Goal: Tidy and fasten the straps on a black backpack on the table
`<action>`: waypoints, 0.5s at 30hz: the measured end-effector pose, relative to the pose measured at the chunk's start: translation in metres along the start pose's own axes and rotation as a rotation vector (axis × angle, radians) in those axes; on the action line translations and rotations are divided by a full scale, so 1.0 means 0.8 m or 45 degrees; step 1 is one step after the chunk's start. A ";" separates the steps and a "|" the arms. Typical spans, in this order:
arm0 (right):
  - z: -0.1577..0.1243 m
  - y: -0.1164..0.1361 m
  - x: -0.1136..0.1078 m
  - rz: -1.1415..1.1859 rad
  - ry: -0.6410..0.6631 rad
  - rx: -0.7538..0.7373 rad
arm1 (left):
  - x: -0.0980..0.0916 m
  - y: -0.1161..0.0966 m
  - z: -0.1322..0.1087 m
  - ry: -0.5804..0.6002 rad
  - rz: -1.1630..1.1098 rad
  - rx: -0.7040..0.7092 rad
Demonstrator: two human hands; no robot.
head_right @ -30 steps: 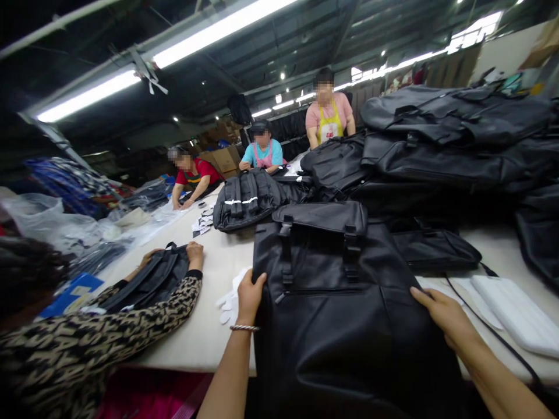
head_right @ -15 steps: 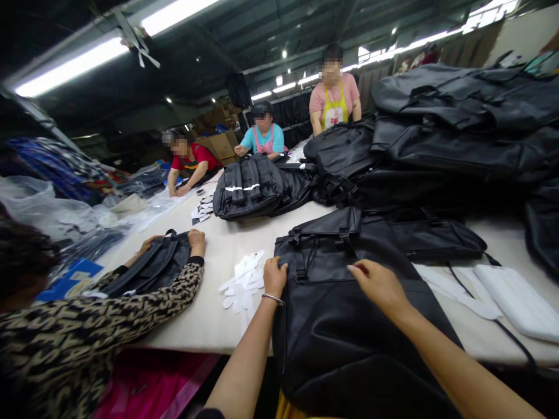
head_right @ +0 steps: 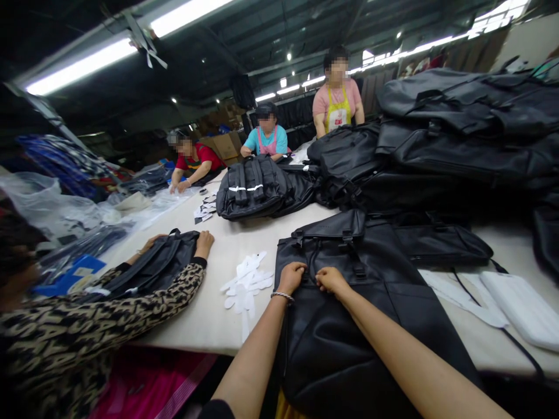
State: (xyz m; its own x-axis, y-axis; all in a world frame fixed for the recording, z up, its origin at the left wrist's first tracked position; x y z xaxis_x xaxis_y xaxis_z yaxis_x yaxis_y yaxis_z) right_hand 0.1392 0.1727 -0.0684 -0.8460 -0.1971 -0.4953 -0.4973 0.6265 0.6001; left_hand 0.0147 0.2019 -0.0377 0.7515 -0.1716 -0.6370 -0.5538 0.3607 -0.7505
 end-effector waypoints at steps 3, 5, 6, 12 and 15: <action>0.006 0.000 0.000 0.097 -0.017 0.024 | 0.012 -0.006 0.004 0.032 -0.102 -0.030; 0.006 0.001 -0.001 0.153 -0.024 0.017 | 0.019 -0.011 0.003 0.045 -0.196 -0.062; 0.004 0.001 -0.003 0.188 -0.022 0.002 | 0.022 -0.013 0.002 0.050 -0.256 -0.080; -0.078 -0.001 -0.054 0.563 0.006 -0.257 | 0.019 -0.018 0.006 -0.012 -0.616 -0.271; -0.151 -0.010 -0.080 0.724 0.076 -0.423 | 0.039 -0.035 0.014 0.048 -0.979 -0.462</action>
State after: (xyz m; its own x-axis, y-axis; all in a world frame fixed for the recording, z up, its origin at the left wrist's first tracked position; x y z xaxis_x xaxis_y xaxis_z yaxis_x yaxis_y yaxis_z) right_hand 0.1745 0.0893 0.0343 -0.9987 0.0481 -0.0141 0.0053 0.3814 0.9244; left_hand 0.0575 0.1967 -0.0344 0.9569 -0.2812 0.0723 0.0202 -0.1840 -0.9827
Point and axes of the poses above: each hand's wrist, its own z-axis towards the middle knuckle, its own x-axis out of the palm, y = z × x, the point moved 8 cm from there along z, towards the middle knuckle, and after that the axes turned 14 degrees about x, right-handed, at the moved point
